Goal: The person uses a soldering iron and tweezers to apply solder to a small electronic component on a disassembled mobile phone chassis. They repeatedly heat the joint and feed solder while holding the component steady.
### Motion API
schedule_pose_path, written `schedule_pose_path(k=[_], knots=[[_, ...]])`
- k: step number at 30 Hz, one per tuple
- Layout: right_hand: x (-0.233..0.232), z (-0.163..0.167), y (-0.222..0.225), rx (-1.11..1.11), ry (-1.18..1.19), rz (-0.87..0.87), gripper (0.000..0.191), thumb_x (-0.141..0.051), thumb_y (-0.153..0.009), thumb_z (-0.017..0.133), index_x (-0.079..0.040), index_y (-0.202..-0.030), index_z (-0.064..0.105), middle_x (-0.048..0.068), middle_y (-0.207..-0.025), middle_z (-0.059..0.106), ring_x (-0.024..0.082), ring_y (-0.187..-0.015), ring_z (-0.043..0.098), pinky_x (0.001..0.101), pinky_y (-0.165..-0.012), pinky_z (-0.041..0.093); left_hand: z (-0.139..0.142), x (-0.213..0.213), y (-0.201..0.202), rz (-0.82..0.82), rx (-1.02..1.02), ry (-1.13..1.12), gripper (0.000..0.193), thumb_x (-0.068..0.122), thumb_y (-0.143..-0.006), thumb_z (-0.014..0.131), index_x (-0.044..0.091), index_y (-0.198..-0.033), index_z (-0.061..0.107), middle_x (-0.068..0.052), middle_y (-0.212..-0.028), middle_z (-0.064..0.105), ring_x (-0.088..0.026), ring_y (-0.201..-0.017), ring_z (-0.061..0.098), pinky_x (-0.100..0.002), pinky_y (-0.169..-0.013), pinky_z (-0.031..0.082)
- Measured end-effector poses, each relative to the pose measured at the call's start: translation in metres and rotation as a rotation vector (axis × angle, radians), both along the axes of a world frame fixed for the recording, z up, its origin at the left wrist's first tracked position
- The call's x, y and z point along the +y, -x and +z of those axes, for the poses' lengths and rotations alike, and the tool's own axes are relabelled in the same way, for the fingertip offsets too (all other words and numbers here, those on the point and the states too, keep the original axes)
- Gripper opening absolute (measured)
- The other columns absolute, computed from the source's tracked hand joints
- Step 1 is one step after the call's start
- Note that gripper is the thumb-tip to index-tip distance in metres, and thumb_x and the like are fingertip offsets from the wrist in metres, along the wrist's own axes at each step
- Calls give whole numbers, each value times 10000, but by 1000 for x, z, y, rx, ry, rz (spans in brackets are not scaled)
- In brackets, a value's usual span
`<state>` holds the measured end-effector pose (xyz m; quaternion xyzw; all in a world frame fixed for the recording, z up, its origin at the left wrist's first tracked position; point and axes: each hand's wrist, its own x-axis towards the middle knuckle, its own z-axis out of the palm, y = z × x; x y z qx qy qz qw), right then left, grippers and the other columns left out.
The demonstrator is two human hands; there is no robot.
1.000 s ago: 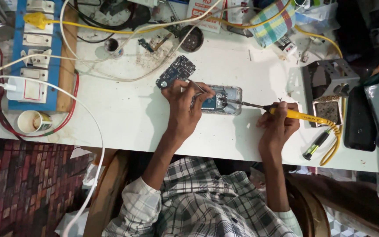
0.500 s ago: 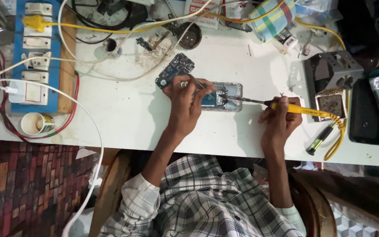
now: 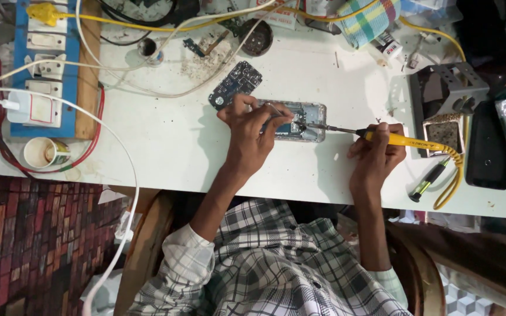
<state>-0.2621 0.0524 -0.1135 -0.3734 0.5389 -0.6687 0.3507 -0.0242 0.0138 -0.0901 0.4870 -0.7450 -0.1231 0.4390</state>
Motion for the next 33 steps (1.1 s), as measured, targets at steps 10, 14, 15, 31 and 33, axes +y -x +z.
schedule_pose_path(k=[10,14,15,31,33], knots=[[-7,-5,18,-100,9,-2,350,-365,-1121,596,-49,-996,515,43,-749,525,151,-547,570,285,-491,438,-3,-8,17,-19,55,-74,87,249,-1023,689,224,-1008,771,166,-1053,769,-125,-993,430,-389,-950,222],[-10,-2,24,-79,6,15,367,-385,-1125,597,-45,-1012,515,39,-745,511,155,-554,575,280,-504,421,-3,-11,24,-17,54,-76,80,245,-1017,698,222,-1005,774,164,-1052,769,-134,-988,425,-390,-951,224],[-10,-2,26,-59,-5,17,370,-388,-1126,595,-44,-1014,516,40,-741,515,155,-557,579,278,-508,422,-4,-11,26,-15,45,-63,79,248,-1014,700,225,-1002,775,164,-1049,769,-138,-987,422,-391,-955,224],[-23,-5,58,-66,21,7,349,-317,-1139,628,-79,-935,475,39,-711,507,128,-525,509,296,-501,457,-4,-23,54,16,23,-30,117,314,-1010,699,244,-1015,793,163,-1025,769,-131,-967,421,-377,-941,221],[-26,-1,58,-111,1,3,344,-329,-1132,614,-78,-941,474,37,-710,511,136,-531,529,294,-492,450,-4,-27,56,9,35,-37,121,319,-999,703,243,-1013,797,166,-1005,767,-130,-959,422,-378,-939,223]])
